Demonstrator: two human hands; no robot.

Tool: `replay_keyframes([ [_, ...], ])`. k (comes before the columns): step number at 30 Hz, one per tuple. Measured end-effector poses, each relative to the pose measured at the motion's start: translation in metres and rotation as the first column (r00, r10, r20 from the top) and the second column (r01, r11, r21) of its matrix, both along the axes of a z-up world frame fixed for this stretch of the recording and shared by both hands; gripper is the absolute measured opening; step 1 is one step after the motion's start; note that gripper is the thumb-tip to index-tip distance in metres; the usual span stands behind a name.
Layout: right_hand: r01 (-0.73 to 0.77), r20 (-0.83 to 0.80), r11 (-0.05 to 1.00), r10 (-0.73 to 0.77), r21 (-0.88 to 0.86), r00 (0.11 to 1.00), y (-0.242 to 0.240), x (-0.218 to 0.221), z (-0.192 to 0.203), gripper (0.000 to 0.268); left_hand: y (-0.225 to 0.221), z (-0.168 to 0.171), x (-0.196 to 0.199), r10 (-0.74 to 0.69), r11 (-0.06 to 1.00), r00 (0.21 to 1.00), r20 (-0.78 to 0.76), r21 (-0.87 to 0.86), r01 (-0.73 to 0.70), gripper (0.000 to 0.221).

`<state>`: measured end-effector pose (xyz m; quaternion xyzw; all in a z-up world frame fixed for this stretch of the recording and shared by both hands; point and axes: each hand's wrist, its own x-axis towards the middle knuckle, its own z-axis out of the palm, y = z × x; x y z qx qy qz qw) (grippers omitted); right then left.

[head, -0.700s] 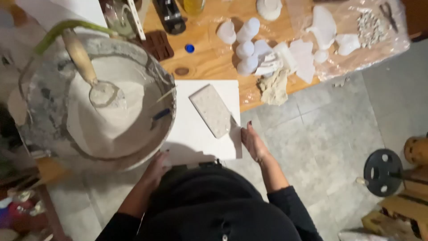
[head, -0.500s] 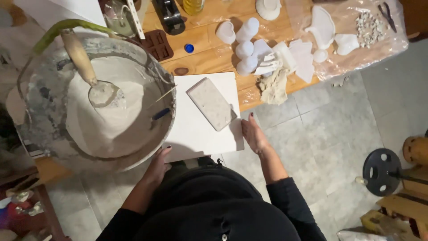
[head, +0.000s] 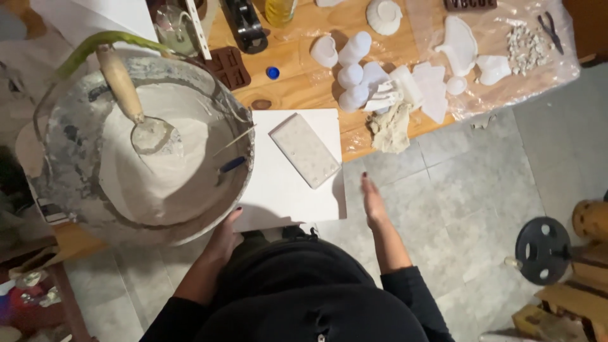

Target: Pouring a white mixture into a heart-shaped silicone mold and smoothing it using a spoon.

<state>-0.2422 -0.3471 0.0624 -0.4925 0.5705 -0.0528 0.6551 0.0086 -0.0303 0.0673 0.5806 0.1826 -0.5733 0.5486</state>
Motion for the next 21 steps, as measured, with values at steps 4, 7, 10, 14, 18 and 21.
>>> replay_keyframes([
  [4, 0.092, 0.038, 0.921, -0.084, -0.380, 0.996, -0.016, 0.010, -0.010, 0.065, 0.008, -0.037, -0.026, -0.087, 0.983, 0.759, 0.646, -0.069, 0.171, 0.081],
  [7, -0.006, 0.259, 0.835, 0.177, -0.550, 0.950, -0.017, 0.041, 0.017, 0.060, -0.028, -0.017, -0.029, -0.291, 0.950, 0.551, 0.782, 0.165, 0.266, 0.089],
  [10, -0.192, 0.177, 0.787, 0.356, -0.586, 0.917, -0.004, 0.062, 0.040, 0.061, -0.075, -0.067, -0.032, 0.025, 0.931, 0.782, 0.622, -0.299, 0.208, 0.070],
  [14, -0.266, 0.118, 0.795, 0.386, -0.545, 0.915, -0.006, 0.071, 0.026, 0.062, -0.149, -0.092, -0.013, 0.153, 0.867, 0.913, 0.378, -0.495, 0.059, 0.061],
  [18, -0.278, 0.101, 0.818, 0.375, -0.503, 0.922, -0.005, 0.061, 0.018, 0.059, -0.183, -0.041, -0.005, 0.134, 0.913, 0.927, 0.350, -0.408, 0.022, 0.067],
  [21, -0.255, 0.109, 0.880, 0.322, -0.402, 0.941, 0.006, 0.051, 0.030, 0.057, -0.191, -0.032, -0.003, 0.099, 0.876, 0.913, 0.395, -0.469, 0.108, 0.070],
])
